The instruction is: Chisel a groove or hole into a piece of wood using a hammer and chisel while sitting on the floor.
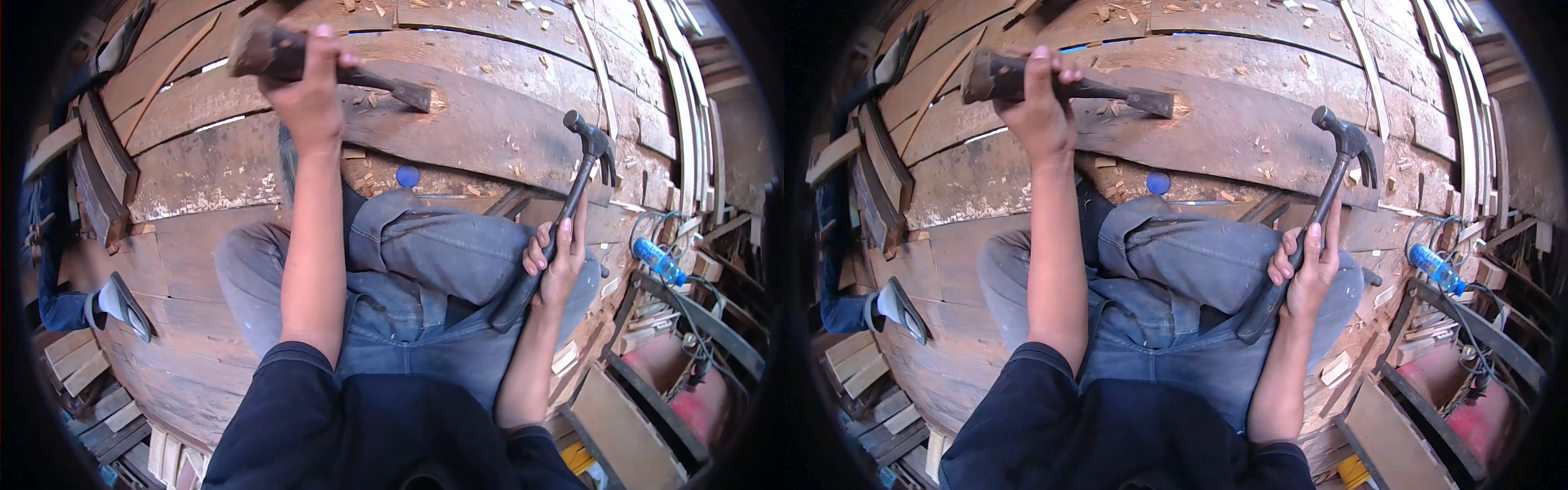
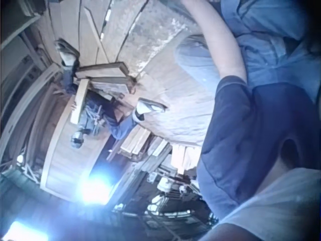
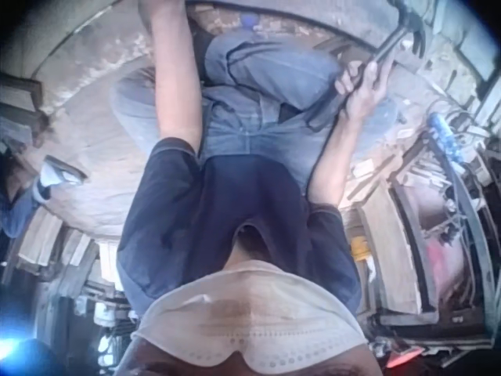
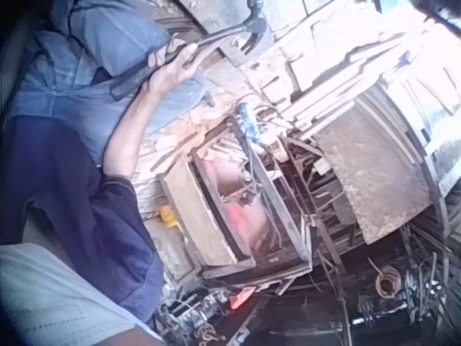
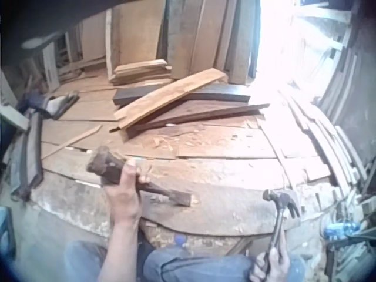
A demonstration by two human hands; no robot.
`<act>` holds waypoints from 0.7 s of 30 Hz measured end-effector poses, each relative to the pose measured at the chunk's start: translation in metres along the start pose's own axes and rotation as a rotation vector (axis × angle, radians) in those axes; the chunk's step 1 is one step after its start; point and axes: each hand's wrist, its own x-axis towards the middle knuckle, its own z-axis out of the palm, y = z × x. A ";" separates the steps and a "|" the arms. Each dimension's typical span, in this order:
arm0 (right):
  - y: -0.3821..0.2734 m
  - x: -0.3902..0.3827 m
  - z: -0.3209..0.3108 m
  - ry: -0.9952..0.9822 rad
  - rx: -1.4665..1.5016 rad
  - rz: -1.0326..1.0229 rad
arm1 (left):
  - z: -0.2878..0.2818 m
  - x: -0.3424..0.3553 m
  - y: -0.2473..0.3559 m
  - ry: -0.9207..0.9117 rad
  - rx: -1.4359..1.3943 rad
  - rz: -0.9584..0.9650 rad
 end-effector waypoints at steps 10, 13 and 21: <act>-0.057 -0.008 0.058 -0.138 -0.540 -0.209 | -0.012 0.012 0.001 -0.009 -0.016 0.012; -0.100 0.000 0.090 -0.396 -0.753 -0.432 | -0.017 0.012 0.003 0.082 0.057 0.040; -0.231 0.032 0.241 -0.989 -1.697 -1.651 | -0.039 0.001 -0.002 0.269 -0.088 -0.039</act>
